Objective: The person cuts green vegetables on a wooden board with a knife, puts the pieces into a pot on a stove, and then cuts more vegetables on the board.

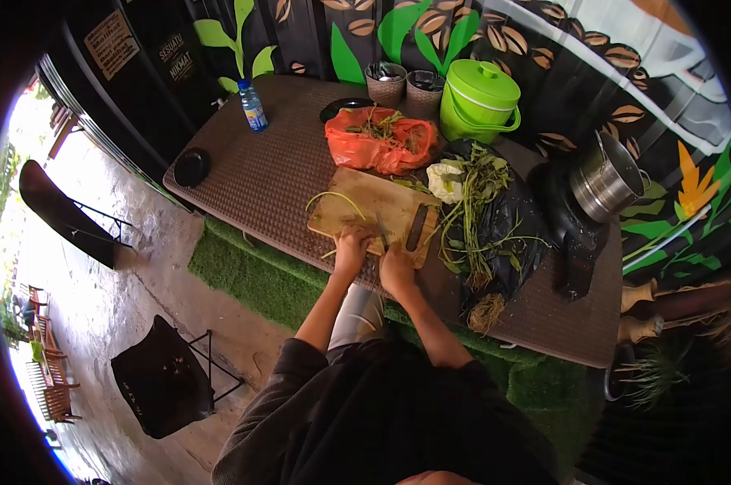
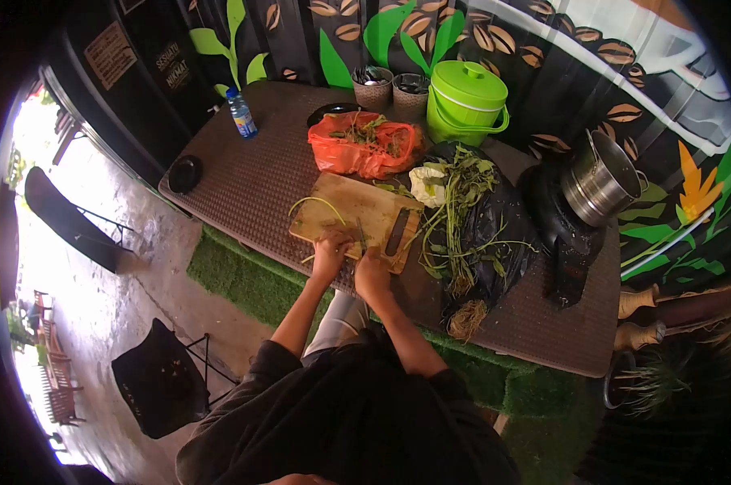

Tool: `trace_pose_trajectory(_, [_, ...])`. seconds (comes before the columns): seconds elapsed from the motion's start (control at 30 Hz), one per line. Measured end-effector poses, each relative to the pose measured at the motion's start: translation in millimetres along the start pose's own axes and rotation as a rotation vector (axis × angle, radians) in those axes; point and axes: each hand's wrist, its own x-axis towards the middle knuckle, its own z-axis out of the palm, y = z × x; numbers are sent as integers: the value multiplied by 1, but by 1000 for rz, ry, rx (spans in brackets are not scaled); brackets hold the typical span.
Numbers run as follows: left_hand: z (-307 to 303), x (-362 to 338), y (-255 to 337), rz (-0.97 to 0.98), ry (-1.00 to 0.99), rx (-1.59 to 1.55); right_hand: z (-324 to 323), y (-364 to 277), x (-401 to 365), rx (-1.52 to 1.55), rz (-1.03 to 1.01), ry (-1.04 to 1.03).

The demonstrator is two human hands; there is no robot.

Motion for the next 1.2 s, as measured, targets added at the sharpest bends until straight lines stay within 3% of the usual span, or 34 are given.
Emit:
trace_pose_trajectory(0.1, [0, -1, -7, 11, 14, -2, 7, -9, -8, 106, 62, 92])
trace_pose_trajectory(0.3, [8, -1, -14, 41, 13, -49, 1, -5, -1, 9, -102, 147])
trace_pose_trajectory(0.4, [2, -2, -6, -1, -1, -8, 7, -13, -13, 44, 28, 161])
trace_pose_trajectory(0.47, [1, -1, -5, 58, 42, 40, 17, -4, 0, 3, -83, 239])
trace_pose_trajectory(0.57, [7, -2, -12, 7, 26, -12, 3, -2, 6, 8, -83, 82])
trace_pose_trajectory(0.67, [9, -2, -13, 4, 22, -22, 11, -13, -12, 57, 17, 134])
trace_pose_trajectory(0.8, [6, -3, -10, -8, 4, -51, 4, -12, -2, 110, -22, 165])
trace_pose_trajectory(0.87, [4, -2, -5, 54, 71, 2, -3, -10, 1, 100, -16, 28])
trace_pose_trajectory(1.2, [-2, 0, -10, 119, 32, -16, 0, -8, -5, 47, 7, 173])
